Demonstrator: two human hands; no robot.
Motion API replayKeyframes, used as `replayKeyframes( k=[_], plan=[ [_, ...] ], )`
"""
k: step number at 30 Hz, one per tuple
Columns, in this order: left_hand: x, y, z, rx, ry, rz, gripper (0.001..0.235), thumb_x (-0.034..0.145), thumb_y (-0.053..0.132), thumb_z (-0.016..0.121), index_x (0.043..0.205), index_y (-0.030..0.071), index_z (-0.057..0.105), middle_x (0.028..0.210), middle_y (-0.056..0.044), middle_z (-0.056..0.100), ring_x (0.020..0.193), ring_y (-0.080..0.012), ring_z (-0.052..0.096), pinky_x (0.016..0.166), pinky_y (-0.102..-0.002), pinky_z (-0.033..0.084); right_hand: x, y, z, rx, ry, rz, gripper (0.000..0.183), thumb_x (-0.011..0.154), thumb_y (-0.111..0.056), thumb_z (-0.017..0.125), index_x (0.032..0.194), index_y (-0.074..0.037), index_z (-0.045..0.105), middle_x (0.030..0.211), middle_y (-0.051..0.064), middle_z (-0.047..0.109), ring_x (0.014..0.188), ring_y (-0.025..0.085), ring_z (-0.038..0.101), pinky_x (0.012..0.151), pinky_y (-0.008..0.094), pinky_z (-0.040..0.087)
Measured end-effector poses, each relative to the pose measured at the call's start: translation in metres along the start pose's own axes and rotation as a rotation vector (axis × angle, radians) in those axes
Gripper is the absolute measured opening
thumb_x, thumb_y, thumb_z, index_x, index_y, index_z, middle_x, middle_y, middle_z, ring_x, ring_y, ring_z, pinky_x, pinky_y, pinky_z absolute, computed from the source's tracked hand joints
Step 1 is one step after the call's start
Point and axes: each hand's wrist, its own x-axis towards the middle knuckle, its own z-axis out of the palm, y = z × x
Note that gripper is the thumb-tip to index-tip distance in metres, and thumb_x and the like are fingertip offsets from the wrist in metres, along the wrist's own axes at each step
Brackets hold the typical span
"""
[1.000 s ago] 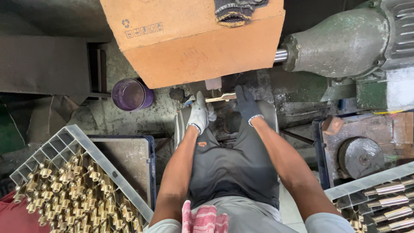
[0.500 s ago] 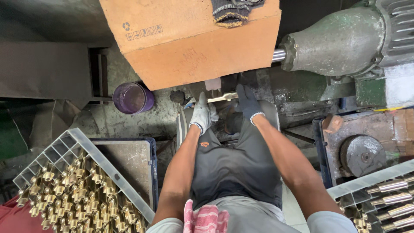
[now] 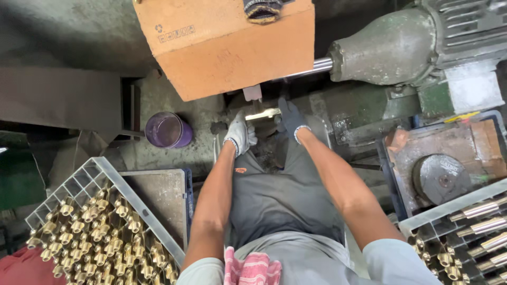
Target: The person polishes brass metal components by holding them against a rotating buffing machine, then places them into a storage tray.
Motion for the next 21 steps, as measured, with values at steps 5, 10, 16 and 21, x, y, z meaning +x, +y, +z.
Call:
replayKeyframes(
  k=[5,10,16,21],
  plan=[
    [-0.090,0.012,0.021,0.455,0.146,0.509,0.049,0.102,0.054,0.047,0.076,0.014,0.056,0.057,0.002,0.044,0.046,-0.0119,0.038,0.044,-0.033,0.032,-0.114,0.027,0.014,0.255,0.002,-0.499,0.032,0.108,-0.024,0.057,0.130,-0.001,0.054,0.091,0.007,0.060,0.074,0.013,0.054,0.062,0.027,0.043],
    [-0.166,-0.002,0.047,0.410,-0.040,0.748,0.041,0.103,0.041,0.053,0.086,0.005,0.064,0.075,0.000,0.059,0.066,-0.0083,0.054,0.060,-0.028,0.044,-0.229,0.057,0.015,0.123,0.031,-0.610,0.022,0.096,-0.007,0.066,0.116,-0.001,0.059,0.082,0.001,0.060,0.068,0.010,0.054,0.060,0.027,0.047],
    [-0.225,-0.011,0.067,0.454,-0.207,0.795,0.039,0.101,0.034,0.048,0.084,0.003,0.064,0.073,-0.001,0.061,0.068,-0.0090,0.056,0.063,-0.027,0.046,-0.279,0.072,0.003,0.194,-0.270,-0.588,0.024,0.091,-0.008,0.077,0.106,0.000,0.060,0.088,0.003,0.058,0.075,0.009,0.054,0.063,0.027,0.048],
    [-0.235,-0.020,0.070,0.471,-0.275,0.816,0.045,0.103,0.041,0.048,0.083,0.004,0.064,0.073,-0.001,0.061,0.068,-0.0092,0.057,0.062,-0.026,0.046,-0.300,0.062,0.001,0.079,-0.150,-0.697,0.024,0.086,-0.010,0.078,0.101,0.001,0.064,0.084,0.003,0.064,0.071,0.009,0.059,0.060,0.026,0.051]
  ],
)
